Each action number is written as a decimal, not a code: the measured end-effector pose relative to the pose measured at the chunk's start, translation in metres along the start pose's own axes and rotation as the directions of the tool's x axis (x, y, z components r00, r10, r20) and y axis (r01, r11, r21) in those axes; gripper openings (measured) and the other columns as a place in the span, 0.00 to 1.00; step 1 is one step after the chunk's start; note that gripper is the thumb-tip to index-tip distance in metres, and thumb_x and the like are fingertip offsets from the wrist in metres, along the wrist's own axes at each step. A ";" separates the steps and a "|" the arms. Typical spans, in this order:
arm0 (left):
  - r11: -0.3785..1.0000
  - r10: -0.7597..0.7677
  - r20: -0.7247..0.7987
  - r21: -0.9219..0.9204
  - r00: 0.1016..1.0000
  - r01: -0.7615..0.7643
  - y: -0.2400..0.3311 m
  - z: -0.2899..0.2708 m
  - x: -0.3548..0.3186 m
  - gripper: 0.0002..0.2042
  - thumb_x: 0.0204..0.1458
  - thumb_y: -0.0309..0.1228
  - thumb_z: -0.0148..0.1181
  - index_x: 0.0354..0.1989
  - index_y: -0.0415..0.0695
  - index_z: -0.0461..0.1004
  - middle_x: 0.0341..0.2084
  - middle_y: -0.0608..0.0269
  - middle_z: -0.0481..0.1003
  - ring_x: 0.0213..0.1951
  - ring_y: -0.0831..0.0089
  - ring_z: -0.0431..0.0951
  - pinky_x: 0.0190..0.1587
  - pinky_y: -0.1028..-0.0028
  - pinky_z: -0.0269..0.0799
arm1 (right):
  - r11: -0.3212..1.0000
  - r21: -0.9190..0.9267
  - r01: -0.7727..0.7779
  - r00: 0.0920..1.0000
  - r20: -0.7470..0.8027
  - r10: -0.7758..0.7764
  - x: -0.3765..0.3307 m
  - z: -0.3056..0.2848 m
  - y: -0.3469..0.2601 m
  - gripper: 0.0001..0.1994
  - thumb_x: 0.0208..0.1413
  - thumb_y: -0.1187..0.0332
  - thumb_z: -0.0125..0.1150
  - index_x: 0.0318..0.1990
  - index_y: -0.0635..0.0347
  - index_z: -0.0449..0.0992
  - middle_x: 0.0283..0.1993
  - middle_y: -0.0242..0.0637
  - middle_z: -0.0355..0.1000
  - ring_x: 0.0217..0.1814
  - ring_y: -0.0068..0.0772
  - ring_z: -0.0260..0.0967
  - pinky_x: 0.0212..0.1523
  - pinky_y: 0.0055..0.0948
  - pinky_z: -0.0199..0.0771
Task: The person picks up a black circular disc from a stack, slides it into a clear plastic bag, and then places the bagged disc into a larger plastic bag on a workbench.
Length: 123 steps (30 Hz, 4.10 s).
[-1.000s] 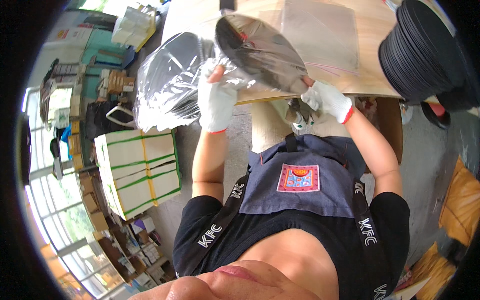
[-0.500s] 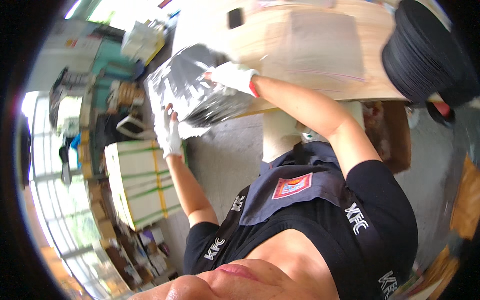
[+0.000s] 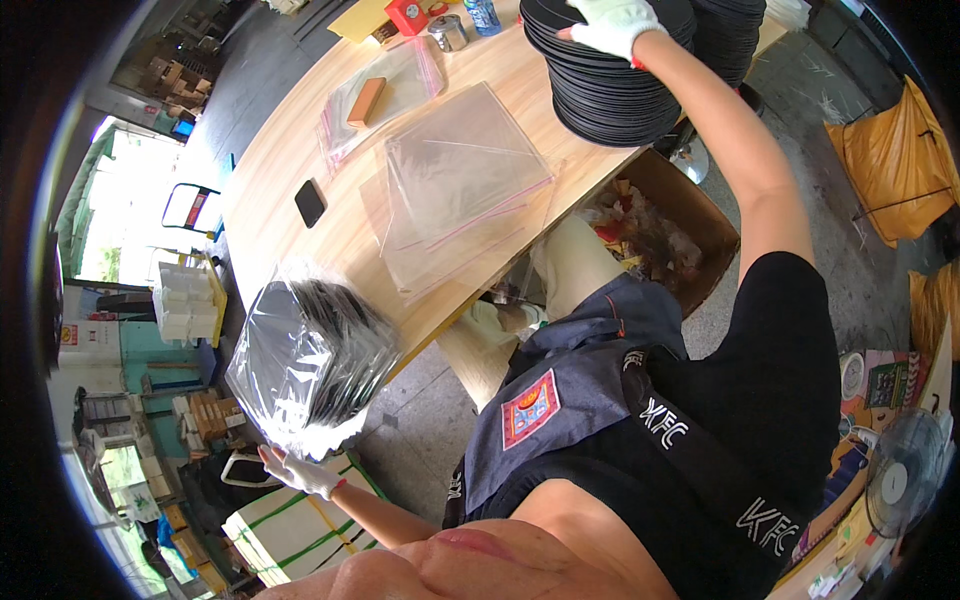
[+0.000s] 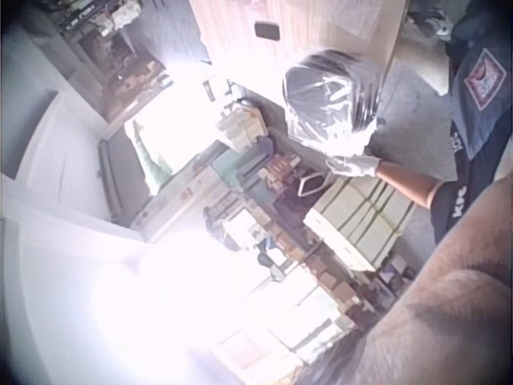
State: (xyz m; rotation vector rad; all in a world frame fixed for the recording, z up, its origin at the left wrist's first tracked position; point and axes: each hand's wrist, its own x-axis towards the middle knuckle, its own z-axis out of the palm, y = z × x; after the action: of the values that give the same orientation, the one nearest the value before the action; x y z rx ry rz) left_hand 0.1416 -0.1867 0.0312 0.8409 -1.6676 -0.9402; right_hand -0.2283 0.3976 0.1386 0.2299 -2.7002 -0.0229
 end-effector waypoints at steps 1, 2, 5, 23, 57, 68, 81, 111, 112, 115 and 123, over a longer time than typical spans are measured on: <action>0.998 -0.029 -0.061 -0.060 0.998 0.025 -0.002 0.000 -0.003 0.21 0.58 0.29 0.44 0.61 0.38 0.62 0.58 0.55 0.64 0.58 0.61 0.66 0.62 0.62 0.59 | 1.000 -0.009 -0.029 0.995 0.095 0.029 0.003 -0.001 0.004 0.24 0.52 0.46 0.54 0.48 0.54 0.76 0.48 0.47 0.73 0.51 0.48 0.71 0.52 0.41 0.69; 0.995 -0.020 -0.050 -0.102 0.999 0.014 -0.023 -0.011 0.000 0.24 0.60 0.32 0.48 0.64 0.40 0.58 0.61 0.54 0.60 0.60 0.58 0.63 0.62 0.60 0.59 | 1.000 -0.016 -0.003 0.992 0.128 0.005 0.004 -0.003 0.005 0.23 0.52 0.47 0.53 0.47 0.54 0.76 0.47 0.48 0.74 0.50 0.48 0.71 0.51 0.42 0.70; 0.980 0.146 -0.274 -0.089 0.951 -0.176 -0.036 -0.002 -0.040 0.25 0.60 0.34 0.51 0.64 0.41 0.56 0.61 0.51 0.60 0.61 0.57 0.62 0.62 0.58 0.60 | 0.995 -0.053 0.086 0.973 0.219 -0.072 0.010 -0.006 0.000 0.20 0.55 0.49 0.50 0.42 0.55 0.78 0.42 0.48 0.76 0.45 0.48 0.74 0.46 0.43 0.72; 0.540 0.028 0.993 0.085 0.118 -0.837 -0.037 0.319 -0.167 0.32 0.47 0.50 0.56 0.61 0.50 0.63 0.66 0.49 0.53 0.66 0.46 0.48 0.66 0.46 0.39 | 0.950 -0.047 0.308 0.795 -0.535 -0.284 -0.116 0.007 0.092 0.23 0.54 0.59 0.62 0.53 0.59 0.69 0.49 0.41 0.72 0.47 0.39 0.71 0.48 0.35 0.70; 0.917 0.112 0.796 -0.314 0.595 0.247 0.016 0.293 -0.169 0.19 0.47 0.28 0.69 0.45 0.39 0.68 0.34 0.64 0.74 0.36 0.75 0.73 0.41 0.77 0.71 | 0.418 0.904 -0.085 0.914 0.238 -0.329 -0.159 0.166 -0.072 0.07 0.59 0.64 0.56 0.39 0.57 0.74 0.25 0.44 0.75 0.21 0.37 0.72 0.22 0.32 0.70; 0.511 0.048 0.957 0.224 0.287 -0.830 -0.023 0.299 -0.194 0.17 0.41 0.35 0.64 0.41 0.51 0.69 0.39 0.60 0.72 0.42 0.57 0.74 0.43 0.59 0.73 | -0.469 0.378 -0.798 0.562 0.748 -0.353 -0.240 0.157 -0.021 0.26 0.58 0.73 0.47 0.65 0.61 0.57 0.53 0.33 0.71 0.32 0.12 0.70 0.20 0.11 0.65; 0.719 0.275 0.846 0.134 0.456 -0.682 -0.061 0.282 -0.182 0.11 0.43 0.29 0.61 0.37 0.53 0.73 0.32 0.63 0.73 0.38 0.59 0.75 0.39 0.61 0.72 | -0.602 0.487 -0.633 0.706 0.682 -0.191 -0.236 0.213 -0.100 0.23 0.59 0.68 0.53 0.62 0.57 0.59 0.51 0.36 0.69 0.14 0.23 0.65 0.16 0.21 0.67; 0.963 0.270 0.691 -0.182 0.671 -0.200 -0.041 0.204 -0.287 0.18 0.46 0.19 0.60 0.46 0.43 0.67 0.37 0.58 0.71 0.37 0.69 0.75 0.38 0.71 0.71 | -0.740 0.465 -0.486 0.651 0.757 0.048 -0.271 0.202 -0.188 0.17 0.61 0.72 0.53 0.57 0.54 0.61 0.41 0.39 0.71 0.21 0.33 0.73 0.19 0.25 0.77; 0.989 0.101 0.715 -0.150 0.692 0.010 -0.041 0.206 -0.293 0.19 0.46 0.19 0.60 0.48 0.42 0.65 0.37 0.58 0.71 0.37 0.70 0.75 0.39 0.72 0.71 | -0.701 0.472 -0.535 0.638 0.769 0.031 -0.276 0.197 -0.182 0.16 0.61 0.73 0.52 0.55 0.54 0.63 0.41 0.38 0.71 0.23 0.32 0.74 0.22 0.26 0.79; 0.921 -0.250 0.740 -0.016 0.624 0.388 -0.048 0.206 -0.303 0.22 0.45 0.19 0.59 0.50 0.43 0.62 0.38 0.58 0.70 0.37 0.71 0.74 0.40 0.71 0.71 | -0.652 0.292 -0.700 0.471 0.874 -0.115 -0.288 0.190 -0.160 0.13 0.60 0.73 0.52 0.52 0.54 0.65 0.43 0.38 0.71 0.29 0.31 0.74 0.28 0.26 0.81; 0.686 -0.491 0.809 0.131 0.323 0.716 -0.083 0.209 -0.296 0.17 0.55 0.28 0.58 0.51 0.42 0.61 0.40 0.58 0.71 0.32 0.72 0.75 0.30 0.76 0.72 | -0.726 0.091 -0.681 0.499 0.783 -0.370 -0.282 0.224 -0.157 0.14 0.62 0.74 0.47 0.53 0.64 0.56 0.48 0.48 0.62 0.51 0.58 0.70 0.53 0.53 0.75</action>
State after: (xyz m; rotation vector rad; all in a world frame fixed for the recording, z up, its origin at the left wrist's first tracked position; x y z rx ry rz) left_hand 0.0237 0.0723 -0.2080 0.9541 -1.8840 -2.3418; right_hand -0.0444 0.2846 -0.1898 -0.7508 -1.2085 3.5338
